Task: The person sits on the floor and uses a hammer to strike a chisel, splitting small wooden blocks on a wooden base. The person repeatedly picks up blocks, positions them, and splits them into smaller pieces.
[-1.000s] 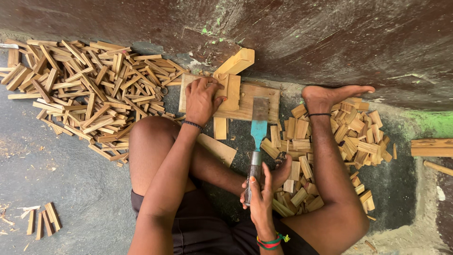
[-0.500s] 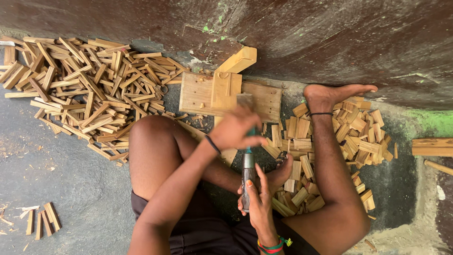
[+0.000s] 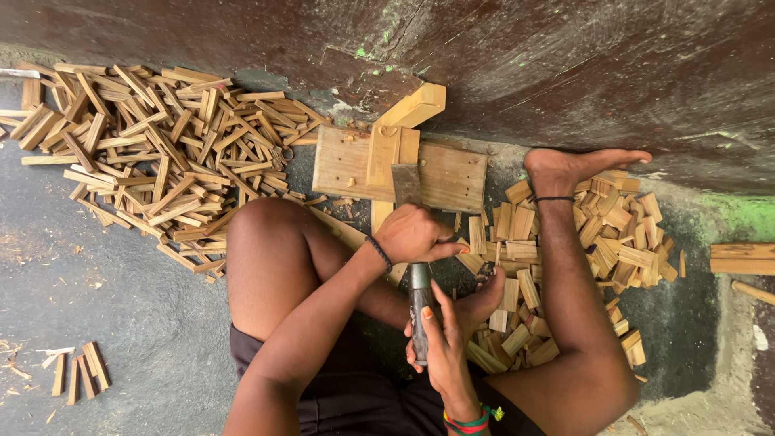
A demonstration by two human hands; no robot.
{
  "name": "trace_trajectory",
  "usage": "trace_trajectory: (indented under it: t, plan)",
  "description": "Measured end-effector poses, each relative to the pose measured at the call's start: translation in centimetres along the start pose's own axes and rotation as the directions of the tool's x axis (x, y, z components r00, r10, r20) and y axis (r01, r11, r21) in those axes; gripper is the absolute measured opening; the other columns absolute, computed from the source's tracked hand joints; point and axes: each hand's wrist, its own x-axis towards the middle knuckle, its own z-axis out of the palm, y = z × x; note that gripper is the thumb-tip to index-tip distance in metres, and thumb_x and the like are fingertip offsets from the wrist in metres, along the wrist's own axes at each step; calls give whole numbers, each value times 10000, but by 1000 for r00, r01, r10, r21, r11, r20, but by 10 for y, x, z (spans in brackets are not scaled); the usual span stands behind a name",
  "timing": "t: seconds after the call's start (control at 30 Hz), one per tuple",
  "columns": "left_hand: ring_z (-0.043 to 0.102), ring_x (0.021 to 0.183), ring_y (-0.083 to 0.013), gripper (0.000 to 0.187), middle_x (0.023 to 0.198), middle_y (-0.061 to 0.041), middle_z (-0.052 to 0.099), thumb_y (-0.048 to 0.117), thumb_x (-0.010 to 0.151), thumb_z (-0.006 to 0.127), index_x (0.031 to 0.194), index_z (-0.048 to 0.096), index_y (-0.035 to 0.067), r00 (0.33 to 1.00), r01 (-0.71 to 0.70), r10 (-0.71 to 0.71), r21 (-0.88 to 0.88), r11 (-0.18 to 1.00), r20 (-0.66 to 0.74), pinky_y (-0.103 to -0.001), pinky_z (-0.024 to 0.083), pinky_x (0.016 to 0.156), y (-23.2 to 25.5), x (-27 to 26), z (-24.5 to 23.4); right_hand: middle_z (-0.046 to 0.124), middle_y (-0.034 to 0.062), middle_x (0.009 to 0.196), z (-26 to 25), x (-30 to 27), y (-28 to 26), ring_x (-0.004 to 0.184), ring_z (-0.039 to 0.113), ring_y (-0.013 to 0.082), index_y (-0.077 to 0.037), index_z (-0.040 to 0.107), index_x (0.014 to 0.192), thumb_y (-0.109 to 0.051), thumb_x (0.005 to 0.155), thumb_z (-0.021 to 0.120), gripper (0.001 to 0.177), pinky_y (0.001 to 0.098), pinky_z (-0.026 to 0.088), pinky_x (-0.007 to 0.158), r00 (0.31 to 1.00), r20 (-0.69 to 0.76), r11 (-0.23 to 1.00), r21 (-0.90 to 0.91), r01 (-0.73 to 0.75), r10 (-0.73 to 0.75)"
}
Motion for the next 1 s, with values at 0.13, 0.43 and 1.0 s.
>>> trace_trajectory:
  t: [0.13,0.43,1.0]
  plan:
    - [631,531,-354,466,570,-128,621,501,932,696,657,691,125,999,-28,29,-41,999,15,-463,479,500,-8,3,0,603,118,739,7,-2,-3,384,546,163,-263,303,1570,-281,1011,484,588,267,387,287,998,-15,997,-51,-60,59]
    - [620,592,-392,504,586,-144,603,507,913,712,627,598,107,998,-11,15,-56,998,68,-491,471,533,-22,2,0,584,109,724,19,6,-4,391,547,172,-258,272,1558,-230,998,499,605,281,383,290,997,-35,990,-119,-78,75]
    - [611,574,-387,532,567,-132,593,552,891,714,610,594,117,996,-12,13,-8,1000,89,-483,472,530,-41,15,-1,580,104,737,27,27,-10,405,560,170,-237,251,1565,-250,1002,492,613,272,391,304,997,-20,989,-130,-73,71]
